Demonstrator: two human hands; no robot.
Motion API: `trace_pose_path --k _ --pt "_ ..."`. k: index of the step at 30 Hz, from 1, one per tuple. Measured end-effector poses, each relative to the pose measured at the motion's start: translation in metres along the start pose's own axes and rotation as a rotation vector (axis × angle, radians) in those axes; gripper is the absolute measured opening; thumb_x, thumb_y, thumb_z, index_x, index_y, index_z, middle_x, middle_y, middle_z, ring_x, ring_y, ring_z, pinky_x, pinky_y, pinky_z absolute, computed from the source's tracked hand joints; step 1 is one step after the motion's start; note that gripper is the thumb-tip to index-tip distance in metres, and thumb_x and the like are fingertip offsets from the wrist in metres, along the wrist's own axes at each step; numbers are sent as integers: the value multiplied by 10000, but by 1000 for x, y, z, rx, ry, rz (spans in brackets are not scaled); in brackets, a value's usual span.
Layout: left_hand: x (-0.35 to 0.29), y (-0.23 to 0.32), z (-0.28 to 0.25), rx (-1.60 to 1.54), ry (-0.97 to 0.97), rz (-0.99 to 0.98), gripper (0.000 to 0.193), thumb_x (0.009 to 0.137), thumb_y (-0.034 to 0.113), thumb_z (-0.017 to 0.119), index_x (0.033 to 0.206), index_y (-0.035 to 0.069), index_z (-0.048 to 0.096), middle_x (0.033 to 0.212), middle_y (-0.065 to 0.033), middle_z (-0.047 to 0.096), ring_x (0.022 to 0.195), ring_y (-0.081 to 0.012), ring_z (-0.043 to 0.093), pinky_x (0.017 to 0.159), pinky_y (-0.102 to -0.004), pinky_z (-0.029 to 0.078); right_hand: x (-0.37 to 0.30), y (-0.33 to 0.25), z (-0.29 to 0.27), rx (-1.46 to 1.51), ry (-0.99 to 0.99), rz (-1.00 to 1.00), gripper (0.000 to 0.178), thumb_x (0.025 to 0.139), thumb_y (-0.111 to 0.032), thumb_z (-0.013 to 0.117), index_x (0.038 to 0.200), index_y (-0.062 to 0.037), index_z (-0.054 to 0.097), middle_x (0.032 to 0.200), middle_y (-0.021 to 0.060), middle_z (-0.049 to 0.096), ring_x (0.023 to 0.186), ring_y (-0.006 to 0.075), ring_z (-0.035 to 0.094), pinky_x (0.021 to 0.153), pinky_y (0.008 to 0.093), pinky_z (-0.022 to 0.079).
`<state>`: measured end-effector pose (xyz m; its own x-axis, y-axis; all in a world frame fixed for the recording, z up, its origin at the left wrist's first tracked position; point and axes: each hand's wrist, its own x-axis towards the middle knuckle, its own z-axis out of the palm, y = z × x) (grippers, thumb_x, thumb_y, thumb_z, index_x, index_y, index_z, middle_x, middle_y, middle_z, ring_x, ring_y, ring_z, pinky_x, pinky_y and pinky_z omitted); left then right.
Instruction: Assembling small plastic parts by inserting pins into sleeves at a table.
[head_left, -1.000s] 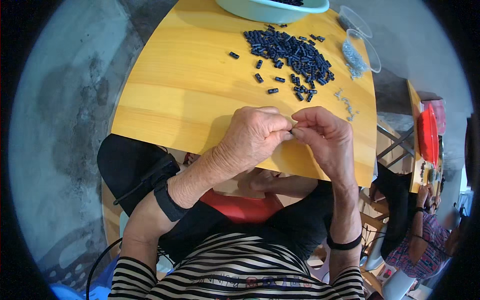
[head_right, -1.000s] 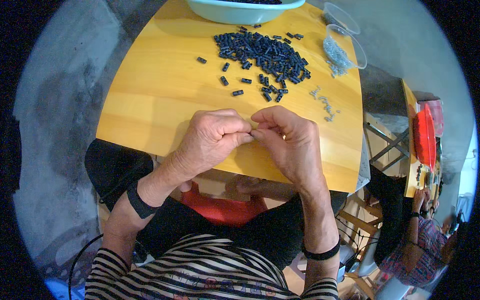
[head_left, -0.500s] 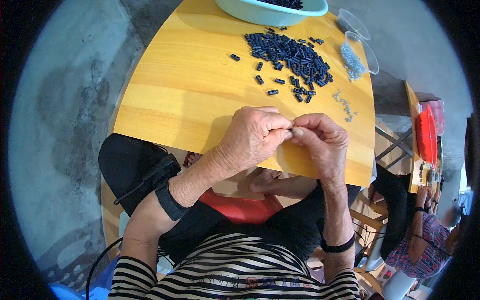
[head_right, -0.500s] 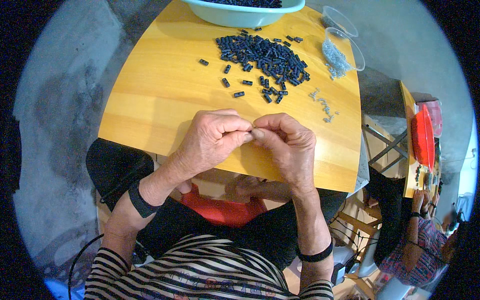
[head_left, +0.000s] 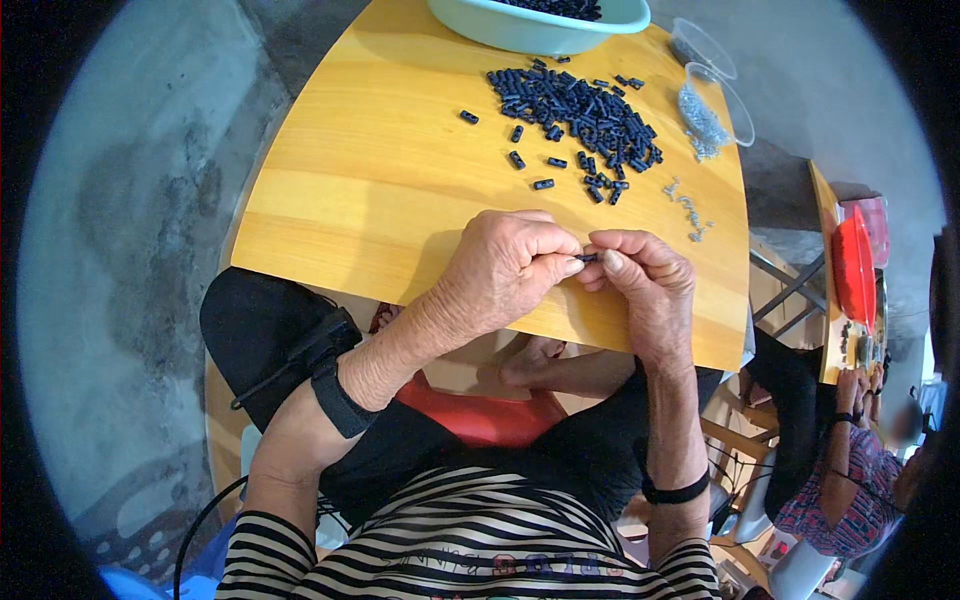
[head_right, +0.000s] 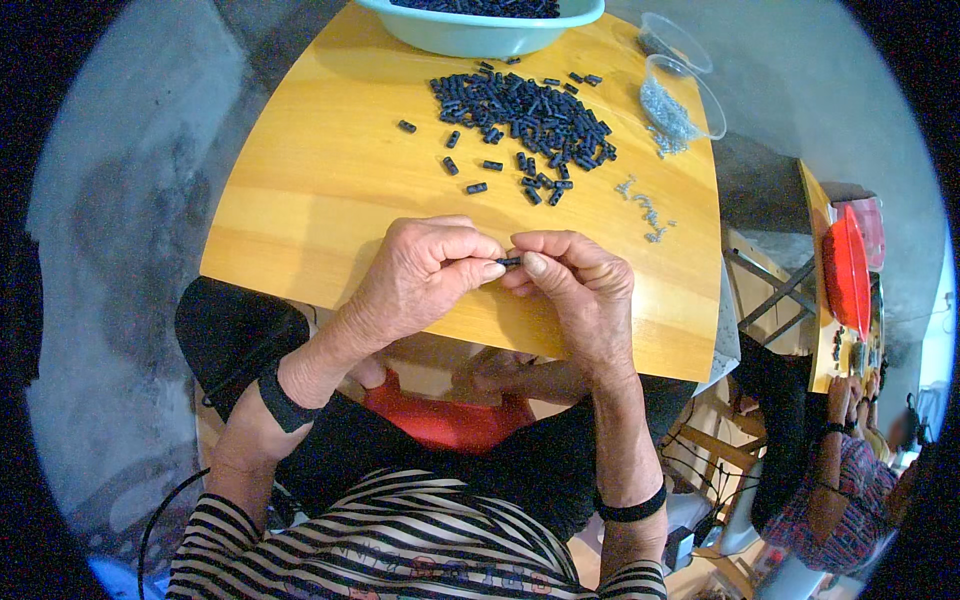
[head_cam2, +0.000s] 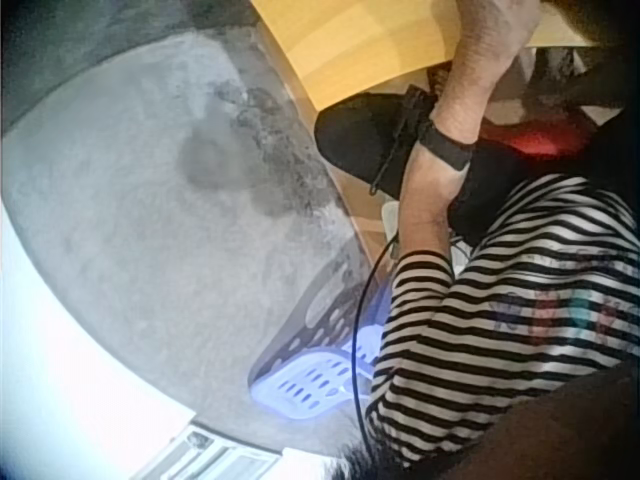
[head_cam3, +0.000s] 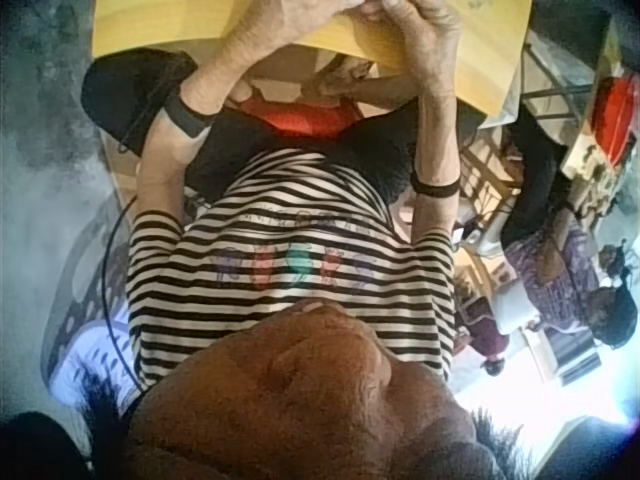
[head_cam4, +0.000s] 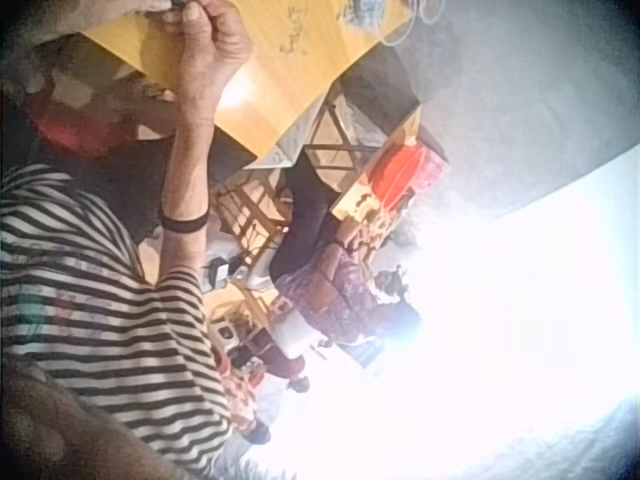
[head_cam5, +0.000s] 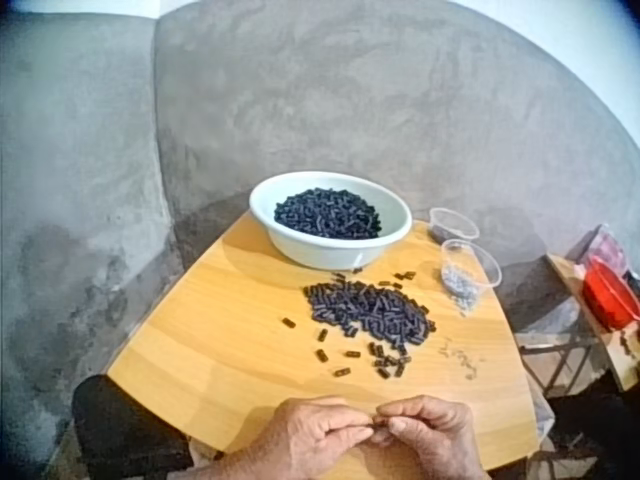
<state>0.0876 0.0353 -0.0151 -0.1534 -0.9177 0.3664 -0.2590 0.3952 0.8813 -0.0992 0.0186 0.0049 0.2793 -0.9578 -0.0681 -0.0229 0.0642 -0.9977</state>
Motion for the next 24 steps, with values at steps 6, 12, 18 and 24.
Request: trace_pose_path --k 6,12,18,24 --pt "-1 -1 -1 14 -22 -36 75 820 52 685 874 0 681 696 -70 606 624 -135 573 563 -273 445 1 -1 0 -56 -45 0 132 888 -44 636 1003 10 673 812 55 687 703 83 626 662 213 513" --pt "-1 0 0 -41 -8 -46 90 817 53 692 890 0 682 717 -71 613 654 -136 587 581 -268 454 0 3 0 19 -20 -3 98 885 -74 654 955 -6 662 753 12 646 648 58 572 613 199 473" --pt "0 -1 0 -21 11 -20 87 773 81 699 839 26 684 727 -128 634 658 -285 638 577 -353 490 -3 4 1 -33 -25 -42 96 874 -63 663 952 -9 661 753 11 645 647 58 568 617 202 472" --pt "0 -2 0 3 -14 12 97 762 88 708 831 25 681 705 -120 618 654 -282 628 576 -354 482 6 -3 -7 -2 -131 97 101 843 -55 690 931 -12 665 764 17 651 652 66 583 609 206 485"
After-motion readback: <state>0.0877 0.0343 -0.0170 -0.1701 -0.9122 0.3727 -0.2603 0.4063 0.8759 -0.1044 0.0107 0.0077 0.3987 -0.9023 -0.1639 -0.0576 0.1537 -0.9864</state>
